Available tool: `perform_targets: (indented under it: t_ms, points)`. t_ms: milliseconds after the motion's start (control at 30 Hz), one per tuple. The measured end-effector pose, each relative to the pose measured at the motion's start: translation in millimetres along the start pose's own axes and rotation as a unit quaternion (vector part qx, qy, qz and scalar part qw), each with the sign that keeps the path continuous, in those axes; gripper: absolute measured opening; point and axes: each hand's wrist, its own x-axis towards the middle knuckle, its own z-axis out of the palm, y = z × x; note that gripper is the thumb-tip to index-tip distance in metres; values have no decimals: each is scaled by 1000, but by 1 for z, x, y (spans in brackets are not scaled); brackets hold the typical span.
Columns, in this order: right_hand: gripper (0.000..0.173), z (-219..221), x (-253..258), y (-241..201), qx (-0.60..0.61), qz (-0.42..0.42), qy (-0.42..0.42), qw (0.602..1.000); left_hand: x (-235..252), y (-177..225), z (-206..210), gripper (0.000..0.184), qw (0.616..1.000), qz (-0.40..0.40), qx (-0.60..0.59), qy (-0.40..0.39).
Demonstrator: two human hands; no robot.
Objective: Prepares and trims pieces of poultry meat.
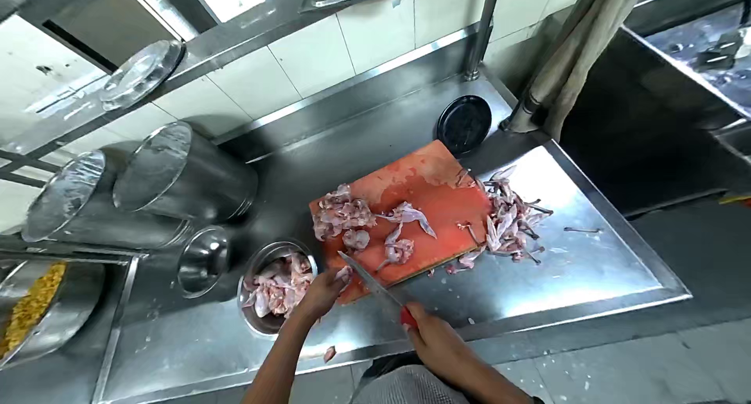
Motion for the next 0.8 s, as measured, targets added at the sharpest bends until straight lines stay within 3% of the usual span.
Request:
perform_targets:
  t_ms: [233,567,800]
  points:
    - [41,10,2,-2,14,1,9,1000,4,-3,-5,29,977,-2,-209,-51]
    - [39,13,-1,-10,-5,6,27,1000,10,-4,-2,22,963,10,-262,-67]
    - [46,6,57,-57,-10,3,65,998,12,1,0,21,962,-1,-264,-69]
